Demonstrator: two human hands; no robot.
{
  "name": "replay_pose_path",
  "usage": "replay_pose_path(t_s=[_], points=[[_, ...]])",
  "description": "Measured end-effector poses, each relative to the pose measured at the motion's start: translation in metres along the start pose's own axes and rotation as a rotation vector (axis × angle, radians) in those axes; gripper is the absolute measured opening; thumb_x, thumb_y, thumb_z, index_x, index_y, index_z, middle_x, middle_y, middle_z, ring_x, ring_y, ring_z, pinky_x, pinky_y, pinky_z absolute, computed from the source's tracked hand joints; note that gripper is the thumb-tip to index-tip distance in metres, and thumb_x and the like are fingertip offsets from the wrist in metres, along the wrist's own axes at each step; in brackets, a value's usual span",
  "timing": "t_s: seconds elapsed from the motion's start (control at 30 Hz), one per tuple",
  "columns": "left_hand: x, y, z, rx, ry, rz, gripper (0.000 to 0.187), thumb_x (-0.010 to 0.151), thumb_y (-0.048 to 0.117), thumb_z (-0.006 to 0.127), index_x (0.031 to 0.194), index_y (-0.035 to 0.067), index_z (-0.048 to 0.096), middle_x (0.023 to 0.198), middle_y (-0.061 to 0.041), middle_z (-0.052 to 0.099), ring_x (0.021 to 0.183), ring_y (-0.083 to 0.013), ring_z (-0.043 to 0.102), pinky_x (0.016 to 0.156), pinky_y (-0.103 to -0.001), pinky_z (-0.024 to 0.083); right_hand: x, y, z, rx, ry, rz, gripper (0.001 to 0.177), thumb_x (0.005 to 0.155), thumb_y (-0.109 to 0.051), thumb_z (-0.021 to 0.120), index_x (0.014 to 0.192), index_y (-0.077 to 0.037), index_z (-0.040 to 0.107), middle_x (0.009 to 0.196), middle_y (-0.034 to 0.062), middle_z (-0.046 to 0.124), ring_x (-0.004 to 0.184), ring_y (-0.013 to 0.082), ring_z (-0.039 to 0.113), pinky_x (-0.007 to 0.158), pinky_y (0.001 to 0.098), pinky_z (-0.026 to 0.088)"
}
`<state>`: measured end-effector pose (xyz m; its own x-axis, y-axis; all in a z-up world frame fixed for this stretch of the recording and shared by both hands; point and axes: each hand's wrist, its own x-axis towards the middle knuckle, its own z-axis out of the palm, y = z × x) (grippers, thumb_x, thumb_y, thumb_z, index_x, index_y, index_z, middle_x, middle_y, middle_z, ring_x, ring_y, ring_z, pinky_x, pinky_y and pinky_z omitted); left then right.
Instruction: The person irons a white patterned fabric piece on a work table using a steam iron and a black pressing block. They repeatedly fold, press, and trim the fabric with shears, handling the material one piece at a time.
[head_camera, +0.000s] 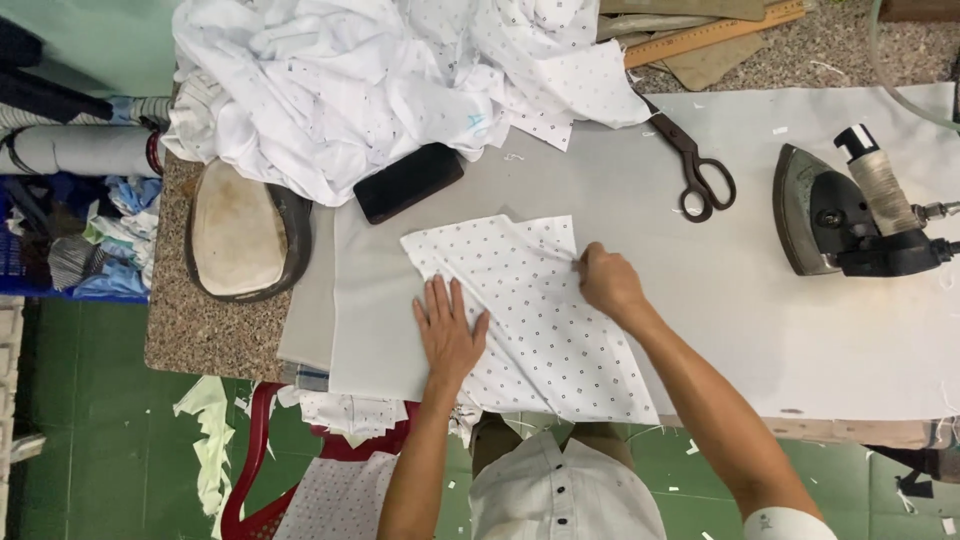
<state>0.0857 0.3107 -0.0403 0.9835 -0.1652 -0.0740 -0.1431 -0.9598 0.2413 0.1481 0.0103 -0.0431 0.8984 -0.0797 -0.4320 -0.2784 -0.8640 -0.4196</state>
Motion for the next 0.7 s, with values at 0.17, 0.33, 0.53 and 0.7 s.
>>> replay_pose_path(t_s=[0.17,0.33,0.53,0.7], points=[[0.098,-0.001,0.002,-0.004,0.142,0.264,0.074,0.104,0.059,0.040,0.159,0.010,0.037,0.167,-0.023,0.025,0.156,-0.0369,0.019,0.124,-0.062,0.008,-0.003,0.011,-0.063,0.328,0.552,-0.134,0.016,0.102,-0.023,0.072,0.108,-0.013,0.062,0.089,0.0050,0.078,0.078,0.0232,0.075,0.067,0.0358,0.057],[0.112,0.001,0.008,0.036,0.209,0.252,0.074,0.102,0.058,0.045,0.157,0.009,0.040,0.167,-0.023,0.027,0.156,-0.0370,0.021,0.124,-0.061,0.009,-0.023,0.025,-0.060,0.147,0.780,-0.146,0.045,0.101,-0.004,0.066,0.141,0.000,0.046,0.133,0.0189,0.064,0.111,0.0297,0.069,0.096,0.0429,0.058],[0.044,0.015,-0.002,-0.003,0.178,0.198,0.075,0.101,0.057,0.048,0.156,0.006,0.040,0.166,-0.026,0.024,0.155,-0.0405,0.018,0.123,-0.062,0.005,-0.084,0.052,0.008,-0.235,0.641,-0.311,0.051,0.104,-0.047,0.053,0.141,-0.011,0.055,0.153,0.0145,0.050,0.148,0.0282,0.041,0.122,0.0436,0.033],[-0.025,0.009,-0.008,0.021,-0.035,0.260,0.070,0.102,0.055,0.046,0.157,0.011,0.040,0.166,-0.022,0.027,0.153,-0.0402,0.022,0.122,-0.063,0.010,-0.150,0.063,0.055,-0.397,0.483,-0.410,0.062,0.101,-0.060,0.041,0.148,-0.021,0.053,0.158,0.0089,0.048,0.149,0.0292,0.040,0.123,0.0502,0.027]])
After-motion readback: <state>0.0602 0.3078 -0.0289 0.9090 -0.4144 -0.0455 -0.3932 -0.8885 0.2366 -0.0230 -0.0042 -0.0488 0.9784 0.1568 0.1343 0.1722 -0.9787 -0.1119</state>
